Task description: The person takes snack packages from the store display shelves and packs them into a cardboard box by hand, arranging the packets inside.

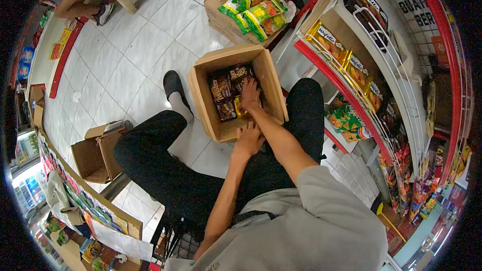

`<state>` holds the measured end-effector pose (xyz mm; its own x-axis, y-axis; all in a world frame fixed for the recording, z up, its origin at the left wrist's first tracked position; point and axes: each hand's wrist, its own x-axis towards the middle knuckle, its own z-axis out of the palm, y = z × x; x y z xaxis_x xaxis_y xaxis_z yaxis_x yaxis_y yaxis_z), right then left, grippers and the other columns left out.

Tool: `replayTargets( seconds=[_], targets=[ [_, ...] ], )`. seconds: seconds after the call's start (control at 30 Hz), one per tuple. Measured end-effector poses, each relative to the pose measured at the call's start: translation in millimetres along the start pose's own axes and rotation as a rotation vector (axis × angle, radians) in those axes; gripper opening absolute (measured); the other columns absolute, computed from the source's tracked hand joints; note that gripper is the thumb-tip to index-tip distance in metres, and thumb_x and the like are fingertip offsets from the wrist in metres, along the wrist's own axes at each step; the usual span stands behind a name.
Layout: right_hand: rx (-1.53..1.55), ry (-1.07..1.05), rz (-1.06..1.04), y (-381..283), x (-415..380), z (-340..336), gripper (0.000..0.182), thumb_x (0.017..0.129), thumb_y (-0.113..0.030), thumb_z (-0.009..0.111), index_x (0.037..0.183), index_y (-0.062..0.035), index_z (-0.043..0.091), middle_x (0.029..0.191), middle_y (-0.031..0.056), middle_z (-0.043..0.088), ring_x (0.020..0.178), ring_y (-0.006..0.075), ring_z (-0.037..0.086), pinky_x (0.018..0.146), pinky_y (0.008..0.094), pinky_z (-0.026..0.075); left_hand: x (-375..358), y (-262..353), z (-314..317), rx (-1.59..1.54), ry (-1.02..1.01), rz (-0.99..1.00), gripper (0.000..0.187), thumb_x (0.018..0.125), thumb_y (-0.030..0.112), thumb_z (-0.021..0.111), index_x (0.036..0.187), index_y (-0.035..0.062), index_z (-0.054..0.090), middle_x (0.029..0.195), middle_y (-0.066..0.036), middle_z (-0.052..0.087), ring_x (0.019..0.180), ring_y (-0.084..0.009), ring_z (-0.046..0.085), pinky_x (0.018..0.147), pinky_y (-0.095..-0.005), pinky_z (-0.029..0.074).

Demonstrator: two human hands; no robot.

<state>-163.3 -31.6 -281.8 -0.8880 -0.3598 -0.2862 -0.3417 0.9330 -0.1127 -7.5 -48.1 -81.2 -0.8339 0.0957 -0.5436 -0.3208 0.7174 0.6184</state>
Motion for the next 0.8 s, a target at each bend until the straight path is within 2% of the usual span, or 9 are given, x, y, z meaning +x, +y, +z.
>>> replayTargets(
  seconds=[0.07, 0.2, 0.3, 0.33, 0.43, 0.47, 0.57, 0.73, 0.8],
  targets=[
    [-0.141, 0.027, -0.050, 5.0, 2.0, 18.3, 0.081, 0.081, -0.010, 0.078, 0.150, -0.0018, 0.037, 0.146, 0.0282, 0.042, 0.136, 0.0458, 0.045, 0.103, 0.0559, 0.049, -1.4, -0.1, -1.3, 0.003, 0.010, 0.006, 0.052, 0.100, 0.024, 0.063, 0.144, 0.0025, 0.048, 0.137, -0.026, 0.051, 0.131, -0.0449, 0.049, 0.105, -0.0624, 0.033],
    [-0.050, 0.098, 0.055, -9.7, 9.7, 13.4, 0.080, 0.082, -0.010, 0.077, 0.152, -0.0030, 0.038, 0.148, 0.0267, 0.042, 0.134, 0.0452, 0.046, 0.103, 0.0537, 0.049, 0.0, -4.1, -3.1, 0.002, 0.041, 0.007, 0.051, 0.098, 0.023, 0.065, 0.142, 0.0016, 0.051, 0.136, -0.026, 0.052, 0.131, -0.0448, 0.048, 0.107, -0.0629, 0.033],
    [0.188, 0.316, -0.078, -18.3, 7.3, -34.4, 0.075, 0.083, -0.010, 0.076, 0.149, -0.0014, 0.043, 0.148, 0.0264, 0.042, 0.130, 0.0447, 0.048, 0.102, 0.0522, 0.047, -0.8, -3.6, 2.8, -0.041, 0.045, -0.003, 0.050, 0.098, 0.023, 0.066, 0.141, 0.0013, 0.053, 0.134, -0.025, 0.052, 0.130, -0.0442, 0.048, 0.108, -0.0629, 0.032],
    [0.186, 0.309, -0.075, -15.9, 8.9, -35.1, 0.075, 0.083, -0.010, 0.076, 0.149, -0.0014, 0.043, 0.148, 0.0264, 0.042, 0.130, 0.0447, 0.048, 0.102, 0.0522, 0.047, -2.9, 0.6, 0.0, -0.038, 0.050, -0.012, 0.050, 0.097, 0.023, 0.066, 0.141, 0.0015, 0.053, 0.134, -0.024, 0.052, 0.129, -0.0438, 0.048, 0.108, -0.0626, 0.032],
    [-0.267, 0.109, -0.323, -9.0, 31.7, -35.0, 0.061, 0.091, -0.021, 0.070, 0.144, 0.0014, 0.050, 0.145, 0.0269, 0.044, 0.125, 0.0434, 0.050, 0.102, 0.0518, 0.046, -2.7, 5.4, -8.5, -0.019, 0.066, -0.022, 0.051, 0.097, 0.022, 0.067, 0.141, 0.0020, 0.053, 0.134, -0.024, 0.053, 0.127, -0.0428, 0.049, 0.108, -0.0622, 0.032],
    [-0.264, 0.103, -0.321, -10.8, 35.7, -30.2, 0.061, 0.091, -0.021, 0.070, 0.144, 0.0014, 0.050, 0.145, 0.0269, 0.044, 0.125, 0.0434, 0.050, 0.102, 0.0518, 0.046, -5.5, 5.6, -9.0, -0.005, 0.076, -0.015, 0.051, 0.096, 0.023, 0.067, 0.141, 0.0022, 0.053, 0.135, -0.024, 0.052, 0.127, -0.0427, 0.049, 0.107, -0.0617, 0.033],
    [-0.197, 0.022, -0.240, -17.0, 56.0, 14.7, 0.058, 0.097, -0.036, 0.060, 0.141, 0.0018, 0.056, 0.145, 0.0265, 0.044, 0.126, 0.0432, 0.049, 0.105, 0.0523, 0.042, -5.9, 1.9, -10.0, 0.020, 0.102, -0.009, 0.052, 0.096, 0.024, 0.068, 0.142, 0.0024, 0.053, 0.136, -0.024, 0.052, 0.126, -0.0424, 0.049, 0.105, -0.0606, 0.034],
    [-0.160, 0.122, -0.115, -42.8, 66.9, 6.2, 0.060, 0.099, -0.045, 0.053, 0.137, 0.0016, 0.060, 0.148, 0.0259, 0.045, 0.131, 0.0435, 0.047, 0.104, 0.0543, 0.044, 0.9, 0.9, -12.9, 0.022, 0.057, 0.012, 0.054, 0.096, 0.027, 0.067, 0.142, 0.0021, 0.052, 0.136, -0.023, 0.052, 0.127, -0.0439, 0.048, 0.106, -0.0599, 0.034],
    [0.217, -0.012, 0.099, -43.5, 71.6, -4.8, 0.058, 0.098, -0.043, 0.053, 0.135, 0.0006, 0.061, 0.143, 0.0270, 0.052, 0.129, 0.0443, 0.051, 0.101, 0.0535, 0.047, 2.7, 0.1, -8.8, -0.007, -0.011, -0.014, 0.055, 0.097, 0.027, 0.067, 0.143, 0.0017, 0.051, 0.141, -0.024, 0.050, 0.130, -0.0450, 0.047, 0.109, -0.0600, 0.032]
  ],
)
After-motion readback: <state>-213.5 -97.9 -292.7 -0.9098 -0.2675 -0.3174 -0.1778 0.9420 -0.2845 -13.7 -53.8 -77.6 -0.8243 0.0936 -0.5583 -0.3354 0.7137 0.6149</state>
